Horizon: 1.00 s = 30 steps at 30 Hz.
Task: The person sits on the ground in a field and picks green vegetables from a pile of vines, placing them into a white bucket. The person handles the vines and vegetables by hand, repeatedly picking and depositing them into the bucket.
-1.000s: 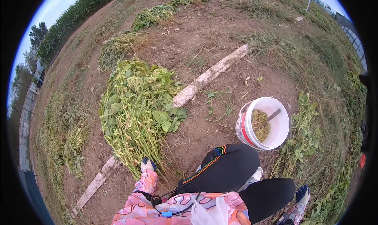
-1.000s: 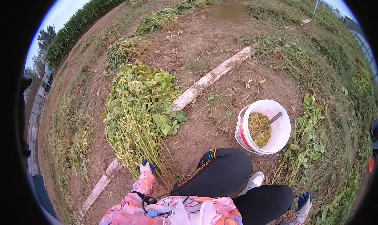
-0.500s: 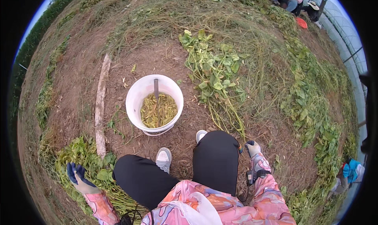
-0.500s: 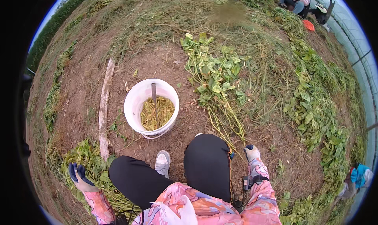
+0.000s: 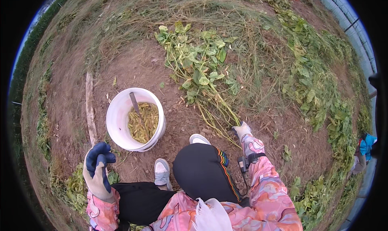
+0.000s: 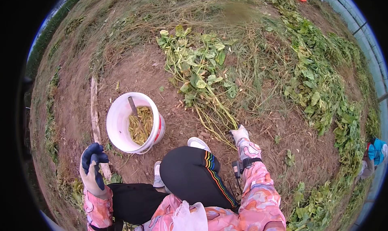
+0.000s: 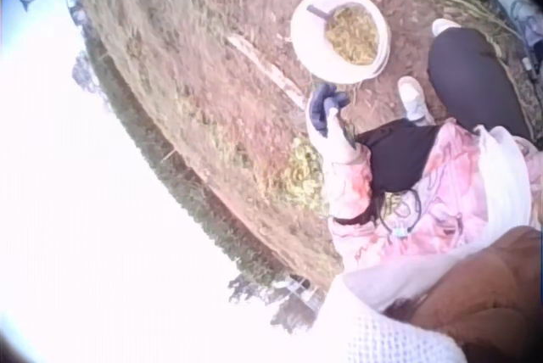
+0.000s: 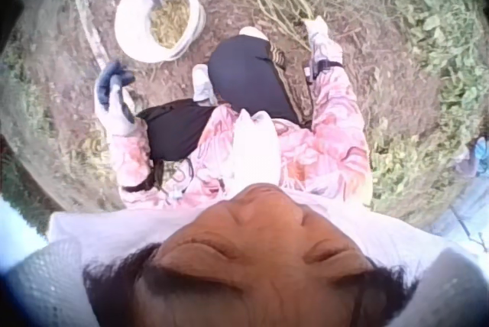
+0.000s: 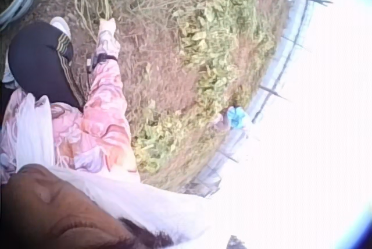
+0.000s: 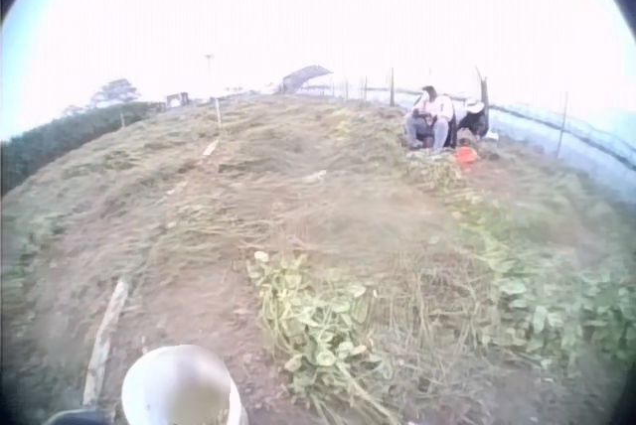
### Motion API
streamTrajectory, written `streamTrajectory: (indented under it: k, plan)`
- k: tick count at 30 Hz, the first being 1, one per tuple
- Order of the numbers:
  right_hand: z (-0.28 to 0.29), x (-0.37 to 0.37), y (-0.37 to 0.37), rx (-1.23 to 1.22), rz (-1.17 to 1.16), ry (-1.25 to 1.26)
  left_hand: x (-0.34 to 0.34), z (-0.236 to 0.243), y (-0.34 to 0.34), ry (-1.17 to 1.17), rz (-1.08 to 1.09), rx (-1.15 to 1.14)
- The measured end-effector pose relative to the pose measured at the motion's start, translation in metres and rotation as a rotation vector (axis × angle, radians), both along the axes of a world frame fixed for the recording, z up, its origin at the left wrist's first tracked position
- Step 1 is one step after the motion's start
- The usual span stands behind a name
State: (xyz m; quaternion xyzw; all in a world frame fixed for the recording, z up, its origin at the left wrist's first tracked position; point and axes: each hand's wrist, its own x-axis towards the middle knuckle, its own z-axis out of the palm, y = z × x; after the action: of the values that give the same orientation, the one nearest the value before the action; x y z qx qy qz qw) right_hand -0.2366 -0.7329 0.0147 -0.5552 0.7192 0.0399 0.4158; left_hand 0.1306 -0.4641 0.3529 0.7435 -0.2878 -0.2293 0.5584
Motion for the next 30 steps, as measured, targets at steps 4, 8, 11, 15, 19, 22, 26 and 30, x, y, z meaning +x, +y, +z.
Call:
streamTrajectory:
  k: [4, 8, 11, 15, 19, 22, 26, 30]
  plan:
    - [-0.034, -0.006, -0.004, -0.280, -0.147, -0.286, 0.006, -0.012, 0.001, 0.040, 0.087, 0.067]
    - [0.026, -0.009, -0.009, -0.295, -0.435, -0.875, 0.018, -0.021, 0.008, 0.069, 0.177, 0.068]
    - [0.056, -0.013, -0.012, -0.414, -0.405, -0.981, 0.021, -0.024, 0.007, 0.122, 0.160, 0.053]
    - [0.087, -0.005, -0.011, -0.442, -0.482, -1.200, 0.016, -0.024, 0.004, 0.156, 0.102, 0.024]
    - [0.048, -0.025, -0.015, -0.448, -0.240, -0.632, 0.015, -0.023, -0.001, 0.222, 0.048, -0.008]
    - [0.031, -0.042, -0.011, -0.535, -0.216, -0.509, 0.022, -0.023, 0.007, 0.242, 0.046, -0.037]
    - [0.108, -0.015, 0.008, -0.604, -0.336, -0.883, 0.024, -0.020, 0.020, 0.246, 0.080, -0.037]
    - [0.131, 0.004, -0.009, -0.969, -0.226, -0.893, 0.022, -0.019, 0.015, 0.263, 0.042, -0.063]
